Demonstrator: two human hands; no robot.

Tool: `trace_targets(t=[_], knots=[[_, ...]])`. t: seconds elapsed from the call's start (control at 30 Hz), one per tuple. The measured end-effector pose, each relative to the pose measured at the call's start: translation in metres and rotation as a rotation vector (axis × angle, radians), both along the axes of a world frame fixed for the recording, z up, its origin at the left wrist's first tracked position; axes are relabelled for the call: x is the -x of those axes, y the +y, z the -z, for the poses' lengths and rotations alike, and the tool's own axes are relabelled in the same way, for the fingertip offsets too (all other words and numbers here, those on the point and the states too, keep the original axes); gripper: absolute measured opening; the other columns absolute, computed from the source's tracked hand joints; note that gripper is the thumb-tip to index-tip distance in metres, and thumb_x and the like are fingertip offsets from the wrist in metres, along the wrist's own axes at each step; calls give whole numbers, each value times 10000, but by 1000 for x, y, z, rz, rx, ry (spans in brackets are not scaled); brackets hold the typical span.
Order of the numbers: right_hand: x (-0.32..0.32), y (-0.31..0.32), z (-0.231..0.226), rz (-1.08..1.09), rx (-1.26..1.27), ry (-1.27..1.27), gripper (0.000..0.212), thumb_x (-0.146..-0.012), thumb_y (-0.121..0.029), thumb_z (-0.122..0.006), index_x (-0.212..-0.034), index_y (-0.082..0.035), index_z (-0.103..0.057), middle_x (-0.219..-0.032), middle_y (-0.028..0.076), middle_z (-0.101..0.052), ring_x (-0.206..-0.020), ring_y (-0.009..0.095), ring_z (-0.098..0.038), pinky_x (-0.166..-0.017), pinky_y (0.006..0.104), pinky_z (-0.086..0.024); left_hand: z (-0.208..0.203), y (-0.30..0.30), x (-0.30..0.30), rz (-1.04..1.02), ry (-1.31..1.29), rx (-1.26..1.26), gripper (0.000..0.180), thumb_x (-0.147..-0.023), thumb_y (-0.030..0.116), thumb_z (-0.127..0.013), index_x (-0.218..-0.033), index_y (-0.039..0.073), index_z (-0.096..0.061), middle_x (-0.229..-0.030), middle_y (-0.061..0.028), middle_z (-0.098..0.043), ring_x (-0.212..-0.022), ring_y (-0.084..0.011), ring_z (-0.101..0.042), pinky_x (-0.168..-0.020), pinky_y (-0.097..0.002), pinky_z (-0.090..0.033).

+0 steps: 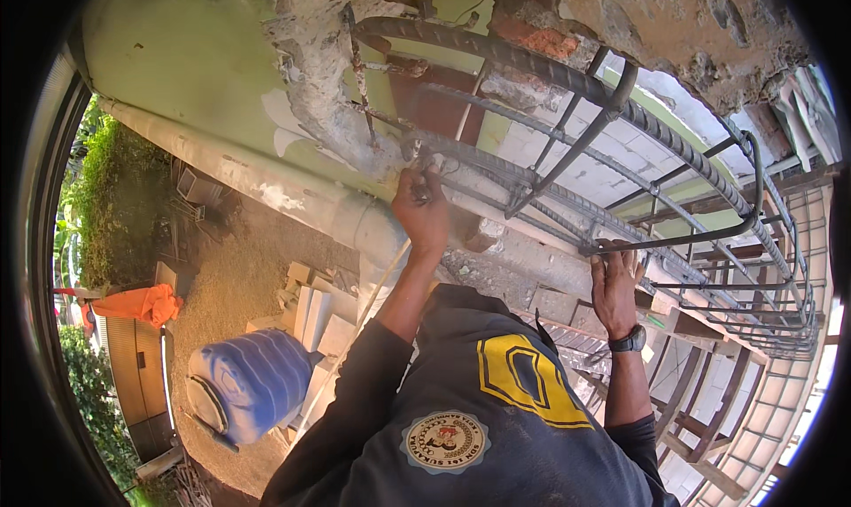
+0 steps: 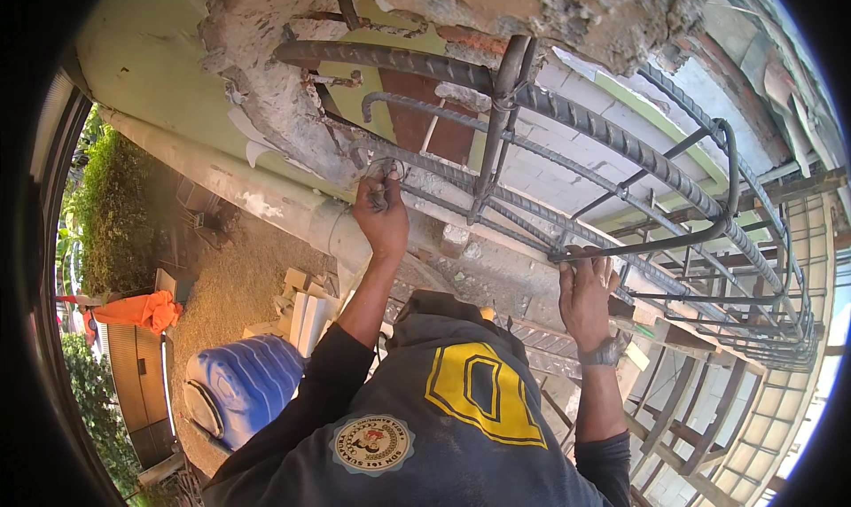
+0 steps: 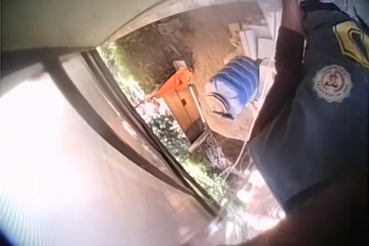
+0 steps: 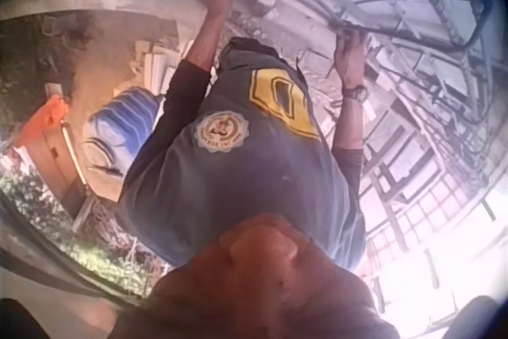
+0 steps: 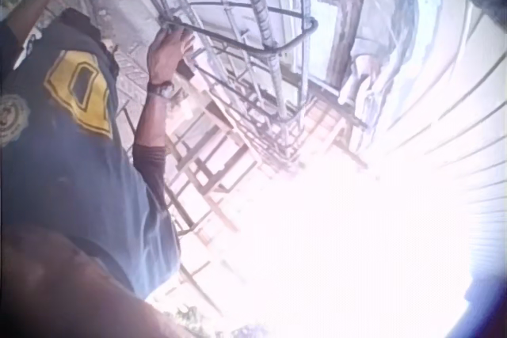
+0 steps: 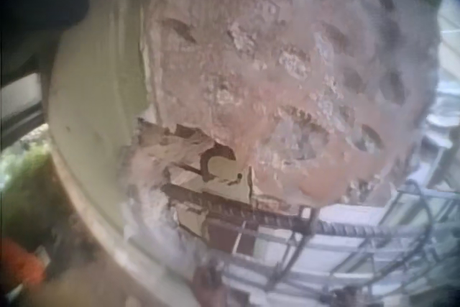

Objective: The person ties metal wire around rebar using their hands and a pair of pliers on a construction structure.

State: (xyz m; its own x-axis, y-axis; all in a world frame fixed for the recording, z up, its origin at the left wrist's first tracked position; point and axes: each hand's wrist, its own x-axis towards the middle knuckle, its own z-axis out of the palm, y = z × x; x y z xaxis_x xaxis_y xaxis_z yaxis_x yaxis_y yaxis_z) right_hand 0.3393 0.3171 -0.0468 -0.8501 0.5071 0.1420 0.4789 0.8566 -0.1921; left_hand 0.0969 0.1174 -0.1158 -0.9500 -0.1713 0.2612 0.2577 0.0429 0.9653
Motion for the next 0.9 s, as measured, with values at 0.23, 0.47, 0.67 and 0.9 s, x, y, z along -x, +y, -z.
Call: trace_targets(t=[0.23, 0.47, 0.67, 0.9], knots=[[-2, 21, -9, -6, 222, 146, 222, -992, -217, -541, -1124, -60, -628, -1104, 146, -628, -1078, 352, -556, -904, 498, -319, -12, 5, 1, -9, -34, 48, 177, -915, 95, -672, -818, 30, -540, -633, -4, -506, -635, -79, -484, -569, -281, -414], [-10, 7, -25, 104, 165, -21, 210, -997, -238, -537, -1040, -58, -636, -1078, 128, -646, -1021, 345, -578, -870, 503, -326, -14, -3, -5, -52, -69, -37, 275, -884, -8, -687, -751, 39, -450, -740, -11, -588, -670, -63, -418, -589, -232, -379], [-2, 8, -4, 46, -80, 168, 185, -948, -165, -578, -1087, -63, -643, -1063, 148, -630, -1077, 344, -543, -950, 505, -302, -17, 14, 1, -75, -22, -16, 265, -891, 14, -691, -737, 27, -476, -839, -43, -681, -727, -96, -571, -706, -265, -472], [0, 10, -9, -2, -27, 126, 200, -926, -116, -551, -1117, -70, -591, -1083, 141, -608, -1093, 326, -534, -972, 527, -281, -1, 6, 4, -21, -101, -60, 161, -901, 48, -689, -837, 12, -546, -888, -64, -658, -801, -113, -590, -732, -265, -491]])
